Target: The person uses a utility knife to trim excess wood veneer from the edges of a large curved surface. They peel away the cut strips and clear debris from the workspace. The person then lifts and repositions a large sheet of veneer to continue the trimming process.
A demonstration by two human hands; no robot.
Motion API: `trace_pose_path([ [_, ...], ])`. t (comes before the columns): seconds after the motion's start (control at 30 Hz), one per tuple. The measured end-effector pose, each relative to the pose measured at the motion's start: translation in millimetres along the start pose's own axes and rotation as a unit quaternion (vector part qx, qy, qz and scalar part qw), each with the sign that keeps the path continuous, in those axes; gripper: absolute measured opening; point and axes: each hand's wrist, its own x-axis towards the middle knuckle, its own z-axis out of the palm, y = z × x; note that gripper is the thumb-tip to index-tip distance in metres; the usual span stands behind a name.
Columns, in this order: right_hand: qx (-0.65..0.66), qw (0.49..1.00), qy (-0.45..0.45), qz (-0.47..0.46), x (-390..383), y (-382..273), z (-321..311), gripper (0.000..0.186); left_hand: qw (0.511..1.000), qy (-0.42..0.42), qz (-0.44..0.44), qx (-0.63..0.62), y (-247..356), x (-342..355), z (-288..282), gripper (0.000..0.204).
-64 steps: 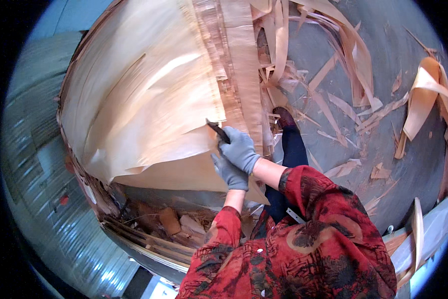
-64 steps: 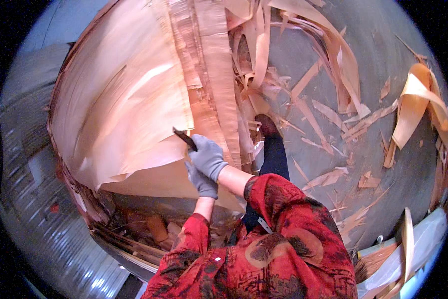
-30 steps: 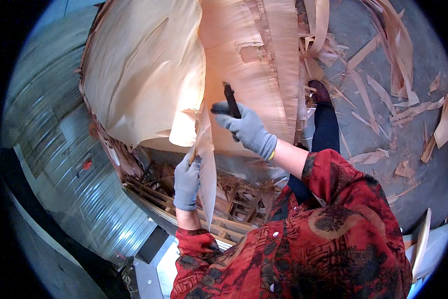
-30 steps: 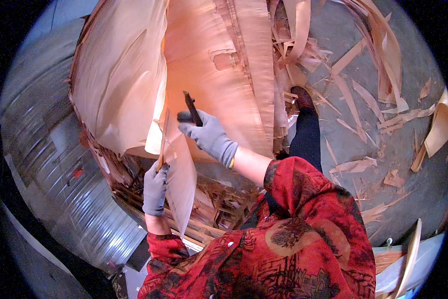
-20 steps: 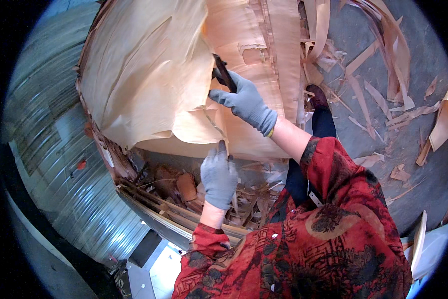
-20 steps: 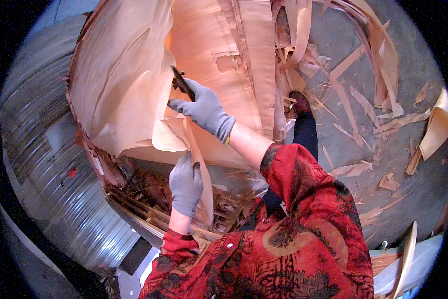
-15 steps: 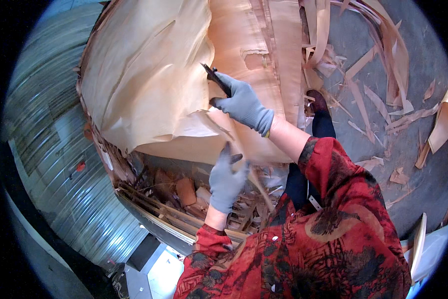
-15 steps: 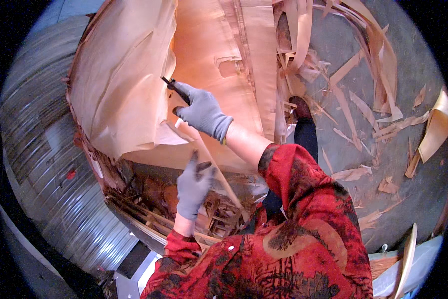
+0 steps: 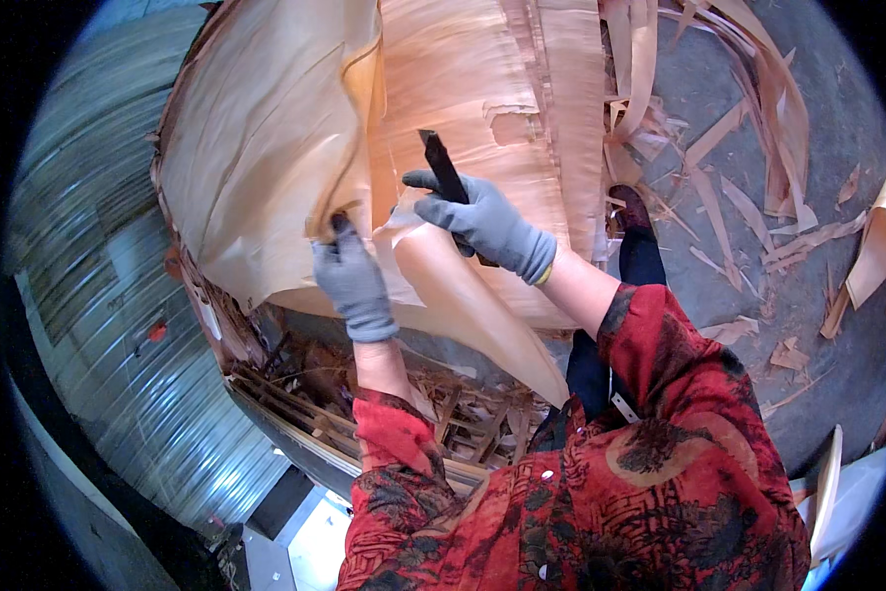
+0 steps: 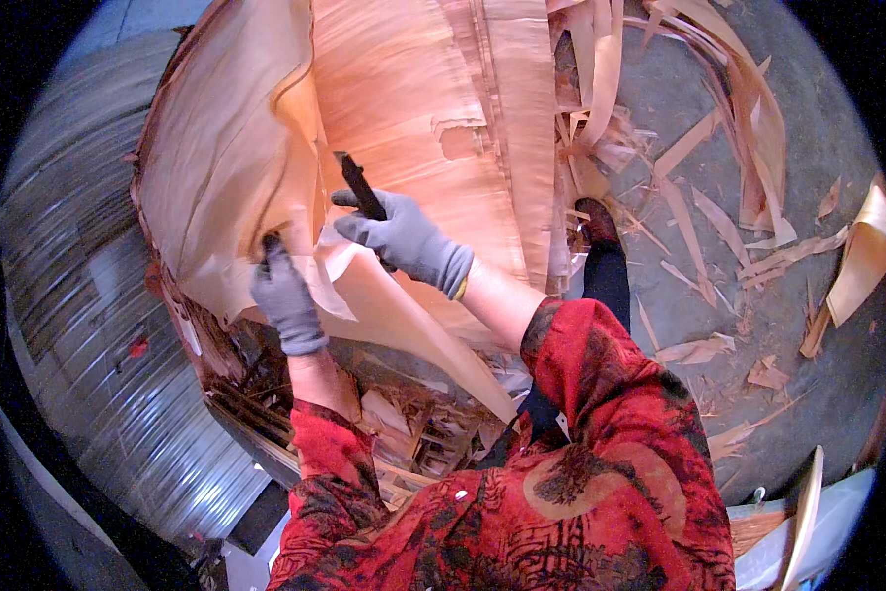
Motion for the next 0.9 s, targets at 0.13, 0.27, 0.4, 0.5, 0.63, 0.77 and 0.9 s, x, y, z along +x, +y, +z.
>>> trace_pose_path([
  [0.13, 0.009, 0.999, 0.006, 0.040, 5, -3, -5, 0.041, 0.989, 0.038, -0.019, -0.141, -7, 18, -10, 0.029],
  [0.27, 0.005, 0.999, 0.029, 0.040, 4, -5, -14, 0.038, 0.979, 0.052, -0.023, -0.198, -12, 26, -15, 0.030],
  [0.4, -0.004, 0.999, 0.035, -0.006, 4, 0, -24, 0.038, 0.973, 0.080, -0.031, -0.213, -14, 22, -16, 0.032],
  [0.5, -0.115, 0.982, 0.067, -0.132, 5, 7, -31, 0.039, 0.970, 0.081, -0.078, -0.214, -13, 20, -22, 0.027],
  [0.63, -0.217, 0.966, 0.114, -0.076, 0, 14, -50, 0.038, 0.972, 0.056, -0.056, -0.222, -15, 20, -31, 0.027],
  [0.77, -0.295, 0.922, 0.155, -0.199, 5, 19, -68, 0.035, 0.971, 0.067, -0.052, -0.223, -24, 21, -31, 0.027],
  [0.9, -0.300, 0.932, 0.187, -0.083, 0, 18, -87, 0.033, 0.975, 0.071, -0.039, -0.206, -31, 17, -38, 0.028],
])
